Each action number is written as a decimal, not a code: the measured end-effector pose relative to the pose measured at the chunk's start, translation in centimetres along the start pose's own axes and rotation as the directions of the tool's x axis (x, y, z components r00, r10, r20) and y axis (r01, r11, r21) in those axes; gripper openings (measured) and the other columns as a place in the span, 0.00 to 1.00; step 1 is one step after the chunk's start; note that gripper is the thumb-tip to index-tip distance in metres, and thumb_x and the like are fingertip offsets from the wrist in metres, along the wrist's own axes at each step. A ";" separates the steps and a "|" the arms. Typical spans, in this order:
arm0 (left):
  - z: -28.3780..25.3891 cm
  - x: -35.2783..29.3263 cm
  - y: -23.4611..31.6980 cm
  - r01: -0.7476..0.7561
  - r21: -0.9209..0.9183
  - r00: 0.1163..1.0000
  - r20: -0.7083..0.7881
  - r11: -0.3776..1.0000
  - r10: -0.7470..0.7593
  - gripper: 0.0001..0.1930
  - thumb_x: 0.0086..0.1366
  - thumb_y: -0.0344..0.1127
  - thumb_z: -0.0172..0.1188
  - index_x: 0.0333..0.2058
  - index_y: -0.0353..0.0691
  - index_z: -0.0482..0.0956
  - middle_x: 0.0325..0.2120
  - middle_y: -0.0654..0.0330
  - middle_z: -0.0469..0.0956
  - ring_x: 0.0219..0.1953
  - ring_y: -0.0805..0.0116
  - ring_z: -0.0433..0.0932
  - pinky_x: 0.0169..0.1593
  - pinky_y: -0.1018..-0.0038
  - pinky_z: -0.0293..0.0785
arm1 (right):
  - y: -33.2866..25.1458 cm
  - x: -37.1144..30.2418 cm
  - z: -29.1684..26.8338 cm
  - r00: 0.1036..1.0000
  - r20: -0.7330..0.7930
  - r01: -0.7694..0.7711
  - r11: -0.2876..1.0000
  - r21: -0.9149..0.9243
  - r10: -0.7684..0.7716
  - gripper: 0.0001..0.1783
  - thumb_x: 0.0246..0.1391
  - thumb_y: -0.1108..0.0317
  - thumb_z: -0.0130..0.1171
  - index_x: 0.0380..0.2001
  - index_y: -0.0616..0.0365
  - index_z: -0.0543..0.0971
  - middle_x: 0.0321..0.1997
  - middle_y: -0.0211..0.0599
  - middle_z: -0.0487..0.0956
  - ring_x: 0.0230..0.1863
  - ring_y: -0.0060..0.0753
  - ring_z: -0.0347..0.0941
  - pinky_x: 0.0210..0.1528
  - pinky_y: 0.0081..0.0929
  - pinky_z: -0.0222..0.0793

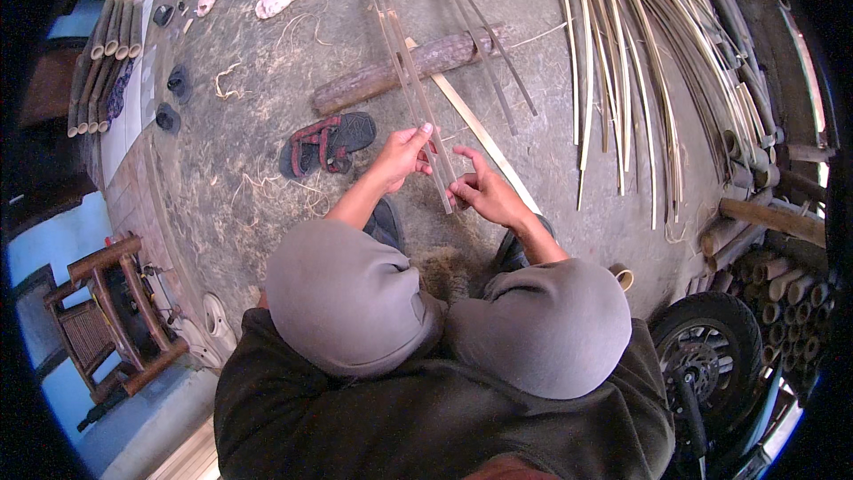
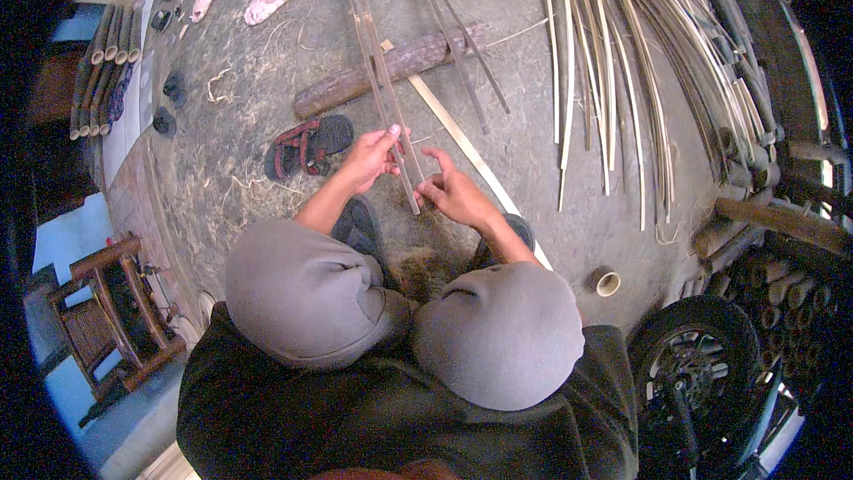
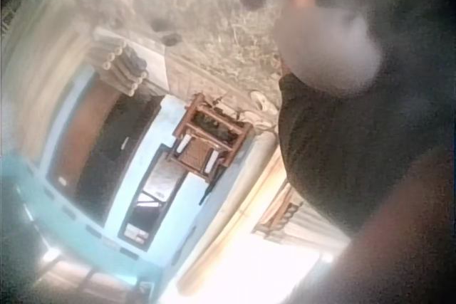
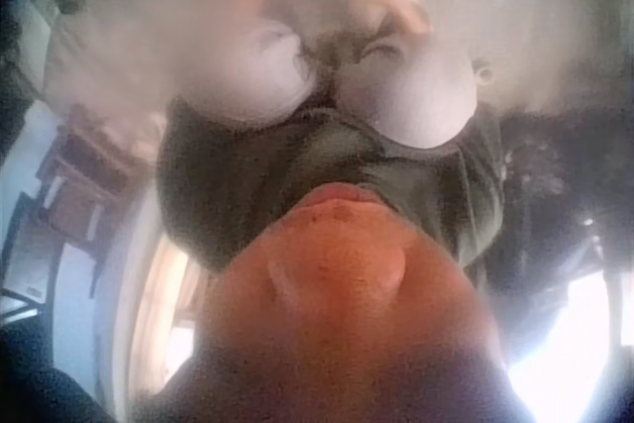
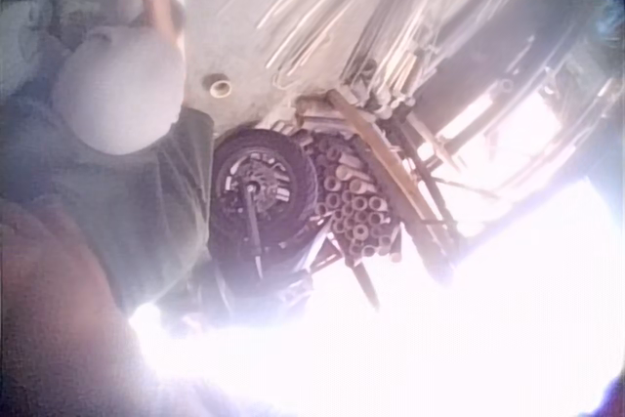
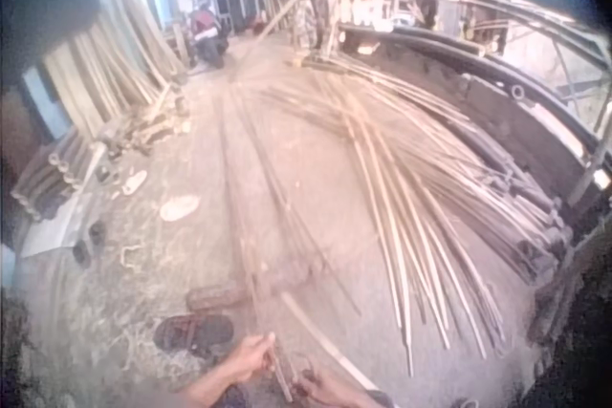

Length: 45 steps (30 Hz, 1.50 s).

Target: The person sits on the floor and sorts thin bamboo strips by hand, aligning them into neat bundles. They repeatedly pick up individual strips, compare lengths, and arrange them into organized piles on the floor.

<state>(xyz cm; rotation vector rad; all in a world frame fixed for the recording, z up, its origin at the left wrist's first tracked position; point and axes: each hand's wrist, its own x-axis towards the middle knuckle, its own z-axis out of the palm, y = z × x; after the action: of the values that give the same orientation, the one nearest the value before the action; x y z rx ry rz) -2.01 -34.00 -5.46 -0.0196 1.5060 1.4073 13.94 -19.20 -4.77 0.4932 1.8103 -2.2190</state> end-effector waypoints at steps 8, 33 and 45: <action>-0.8 0.3 -0.6 -0.008 -0.063 1.000 -0.011 0.998 0.007 0.16 0.71 0.45 0.53 0.42 0.35 0.75 0.35 0.60 0.78 0.35 0.70 0.78 0.40 0.70 0.77 | -1.1 0.3 -0.1 0.997 0.050 -0.044 0.987 -0.158 0.052 0.12 0.57 0.63 0.62 0.30 0.62 0.80 0.23 0.34 0.78 0.25 0.25 0.74 0.31 0.28 0.70; -1.3 1.1 -1.6 0.054 -0.099 0.999 0.013 0.994 -0.053 0.14 0.70 0.45 0.54 0.40 0.40 0.75 0.34 0.61 0.77 0.39 0.69 0.78 0.43 0.69 0.76 | -1.7 6.2 -8.6 0.620 -0.299 -0.004 0.378 -0.926 -0.725 0.13 0.56 0.61 0.60 0.27 0.61 0.79 0.42 0.55 0.76 0.45 0.55 0.73 0.44 0.42 0.69; -0.6 0.9 -1.7 0.027 -0.144 0.999 0.028 0.989 -0.023 0.13 0.69 0.43 0.55 0.42 0.40 0.75 0.37 0.63 0.78 0.39 0.72 0.78 0.42 0.72 0.76 | 2.0 -1.3 -1.0 0.880 -0.183 0.334 0.846 -0.414 -0.438 0.13 0.62 0.66 0.53 0.29 0.66 0.76 0.33 0.45 0.74 0.42 0.42 0.69 0.46 0.34 0.65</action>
<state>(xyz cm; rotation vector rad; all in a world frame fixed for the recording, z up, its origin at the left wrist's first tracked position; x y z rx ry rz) -1.79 -34.49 -7.42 -0.1086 1.3750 1.4889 15.99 -18.71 -6.24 0.3889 2.6162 -2.0256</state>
